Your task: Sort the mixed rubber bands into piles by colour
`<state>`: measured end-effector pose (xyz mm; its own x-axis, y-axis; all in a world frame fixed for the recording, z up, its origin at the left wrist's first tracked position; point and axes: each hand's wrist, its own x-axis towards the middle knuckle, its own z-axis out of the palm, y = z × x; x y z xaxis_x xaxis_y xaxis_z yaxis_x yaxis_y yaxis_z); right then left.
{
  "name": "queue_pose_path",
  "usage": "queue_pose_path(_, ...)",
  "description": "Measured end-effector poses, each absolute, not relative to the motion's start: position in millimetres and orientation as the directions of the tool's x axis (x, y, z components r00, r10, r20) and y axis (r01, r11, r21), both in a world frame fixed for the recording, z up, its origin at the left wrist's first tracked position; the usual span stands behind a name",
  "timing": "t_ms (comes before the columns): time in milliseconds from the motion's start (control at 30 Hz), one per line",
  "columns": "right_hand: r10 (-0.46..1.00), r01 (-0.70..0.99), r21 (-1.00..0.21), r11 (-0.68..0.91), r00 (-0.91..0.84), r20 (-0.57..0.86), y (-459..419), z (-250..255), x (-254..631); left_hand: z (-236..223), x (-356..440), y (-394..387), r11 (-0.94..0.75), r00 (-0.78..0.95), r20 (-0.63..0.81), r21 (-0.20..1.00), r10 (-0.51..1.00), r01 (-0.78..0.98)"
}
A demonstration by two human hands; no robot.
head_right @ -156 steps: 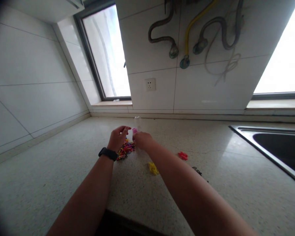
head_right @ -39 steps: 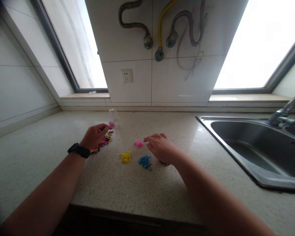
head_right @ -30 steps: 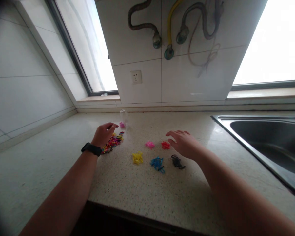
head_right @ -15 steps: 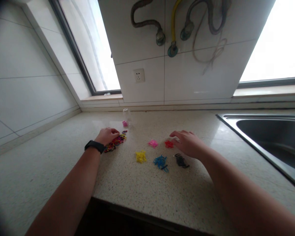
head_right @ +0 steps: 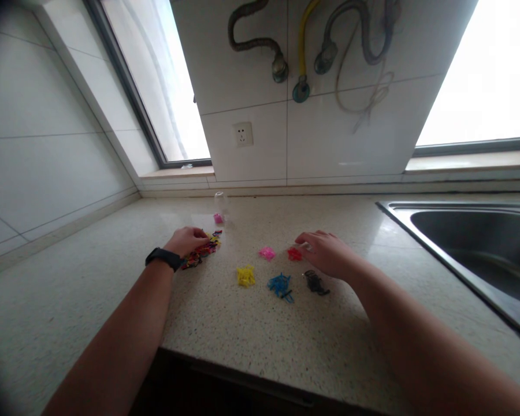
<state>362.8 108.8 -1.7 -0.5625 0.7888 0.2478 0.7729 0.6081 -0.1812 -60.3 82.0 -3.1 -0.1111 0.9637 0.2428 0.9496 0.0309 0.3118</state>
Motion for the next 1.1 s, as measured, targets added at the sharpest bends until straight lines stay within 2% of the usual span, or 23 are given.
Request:
queue_pose_path(133,0.778,0.762,-0.177,0.623,-0.581,0.240,109,-1,363,1,-57,81,0.102,-0.150,0.150,0.288,0.977,0.952)
queue_pose_path(400,0.775,0.748,-0.213,0.628,-0.580,0.250,111,-4,364,-1,-57,83,0.090,-0.138,0.155,0.282,0.978,0.955)
queue_pose_path(667,0.770,0.742,-0.213,0.635,-0.586,0.254,113,-6,364,0,-55,82,0.089,-0.153,0.164,0.343,0.975,0.935)
queue_pose_path(867,0.781,0.747,-0.233,0.622,-0.573,0.248,115,-8,365,4,-49,81,0.119,-0.221,0.175,0.460,0.960,0.880)
queue_pose_path(1100,0.786,0.741,-0.263,0.618,-0.571,0.238,113,-5,365,4,-51,84,-0.006,-0.230,0.365,0.544,0.902,0.839)
